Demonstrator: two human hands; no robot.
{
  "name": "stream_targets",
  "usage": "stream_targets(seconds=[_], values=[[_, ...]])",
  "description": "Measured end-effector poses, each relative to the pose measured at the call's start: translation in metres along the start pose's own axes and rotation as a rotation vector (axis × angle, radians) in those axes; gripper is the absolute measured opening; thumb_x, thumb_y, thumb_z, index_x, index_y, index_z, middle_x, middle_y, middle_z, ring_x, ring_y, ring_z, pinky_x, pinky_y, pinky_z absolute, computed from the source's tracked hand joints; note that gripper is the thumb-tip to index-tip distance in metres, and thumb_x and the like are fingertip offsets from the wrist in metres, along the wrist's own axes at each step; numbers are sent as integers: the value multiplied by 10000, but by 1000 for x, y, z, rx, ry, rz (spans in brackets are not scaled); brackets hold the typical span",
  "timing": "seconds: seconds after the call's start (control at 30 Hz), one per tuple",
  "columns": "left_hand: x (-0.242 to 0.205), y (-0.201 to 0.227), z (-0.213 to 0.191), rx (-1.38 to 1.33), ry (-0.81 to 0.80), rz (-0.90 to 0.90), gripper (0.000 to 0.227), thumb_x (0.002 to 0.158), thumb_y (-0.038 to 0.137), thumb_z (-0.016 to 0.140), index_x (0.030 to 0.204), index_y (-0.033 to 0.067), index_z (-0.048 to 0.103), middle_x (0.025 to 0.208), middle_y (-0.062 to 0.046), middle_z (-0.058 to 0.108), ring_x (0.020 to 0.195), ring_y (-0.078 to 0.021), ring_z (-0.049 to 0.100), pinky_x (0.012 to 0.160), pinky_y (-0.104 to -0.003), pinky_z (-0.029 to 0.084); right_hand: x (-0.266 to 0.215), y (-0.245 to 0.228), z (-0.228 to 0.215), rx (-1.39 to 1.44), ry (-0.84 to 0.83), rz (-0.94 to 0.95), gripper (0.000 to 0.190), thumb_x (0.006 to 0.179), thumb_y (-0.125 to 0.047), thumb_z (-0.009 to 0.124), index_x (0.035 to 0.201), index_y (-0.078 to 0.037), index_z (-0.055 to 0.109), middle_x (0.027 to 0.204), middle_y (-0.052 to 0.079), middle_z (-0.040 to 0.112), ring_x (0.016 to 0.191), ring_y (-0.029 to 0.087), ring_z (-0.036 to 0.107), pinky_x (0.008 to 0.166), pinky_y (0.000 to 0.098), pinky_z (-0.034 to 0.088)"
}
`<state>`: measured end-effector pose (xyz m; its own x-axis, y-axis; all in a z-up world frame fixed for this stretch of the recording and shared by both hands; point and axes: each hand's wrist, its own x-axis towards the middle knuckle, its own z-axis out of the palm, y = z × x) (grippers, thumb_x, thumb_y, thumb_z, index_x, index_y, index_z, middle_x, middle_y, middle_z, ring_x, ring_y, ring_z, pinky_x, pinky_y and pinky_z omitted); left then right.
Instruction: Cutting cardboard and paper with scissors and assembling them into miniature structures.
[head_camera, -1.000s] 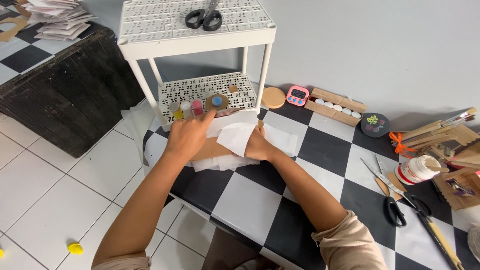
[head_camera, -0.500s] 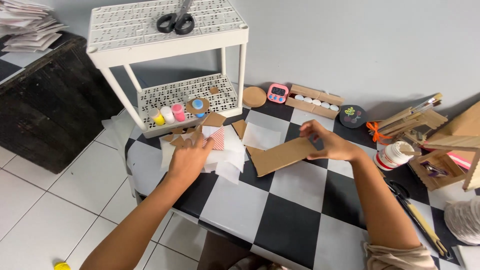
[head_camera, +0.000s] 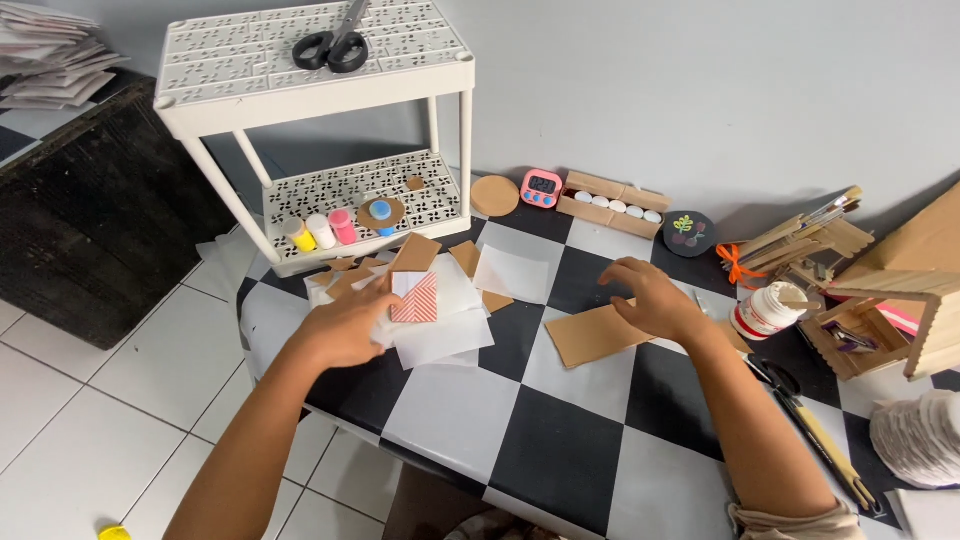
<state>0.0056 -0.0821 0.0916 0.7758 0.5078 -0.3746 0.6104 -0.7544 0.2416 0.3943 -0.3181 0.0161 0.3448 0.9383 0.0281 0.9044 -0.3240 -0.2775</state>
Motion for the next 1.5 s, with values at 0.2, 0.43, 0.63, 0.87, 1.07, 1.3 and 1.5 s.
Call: stream_targets(seconds=[0.2,0.43,0.63,0.87,1.07,1.3,1.5], values=[[30,-16,7,-202,386,10,586,905,419,654,1408,159,503,1365,-182,615,1243,-426,594,1023,-566,479,50,-77,32,222,4,115,548,942,-329,673,1456,-232,509,1429,107,550,1351,325,534,1114,463,453],[94,-47,44,-442,448,2,824,767,309,823,1478,212,420,1196,-111,662,1162,-346,633,970,-497,520,98,-87,66,229,22,209,797,809,-333,850,1493,-234,455,1242,65,570,1276,312,470,1099,476,357],[104,-81,43,-1038,529,108,593,783,140,834,1326,48,614,1002,-101,620,760,-154,629,525,-262,555,109,-80,74,515,194,220,629,782,92,729,1354,-109,560,1001,102,566,933,265,640,856,401,540],[51,-83,10,-1073,523,34,307,855,267,809,1102,93,751,981,-80,708,893,-171,597,811,-304,491,120,-104,57,967,494,276,309,875,38,573,1110,-114,704,892,53,693,760,121,573,667,258,477],[36,-87,-4,-1086,553,83,196,871,288,800,956,131,720,841,13,636,781,-106,523,684,-236,402,145,-137,81,967,409,113,285,824,4,623,1059,-99,747,898,71,734,792,149,636,721,263,504],[71,-86,13,-886,558,112,346,833,378,827,1028,105,746,969,-77,721,937,-207,634,838,-323,495,126,-221,82,720,67,-63,373,966,-1,531,1282,-107,698,1234,117,734,1188,293,662,1013,389,513],[95,-70,22,-88,515,-69,507,847,531,739,1252,228,704,1174,-40,726,1131,-279,655,953,-416,514,95,-200,58,592,310,-56,290,924,35,604,1156,-74,741,1231,138,720,1215,344,637,1042,453,500]])
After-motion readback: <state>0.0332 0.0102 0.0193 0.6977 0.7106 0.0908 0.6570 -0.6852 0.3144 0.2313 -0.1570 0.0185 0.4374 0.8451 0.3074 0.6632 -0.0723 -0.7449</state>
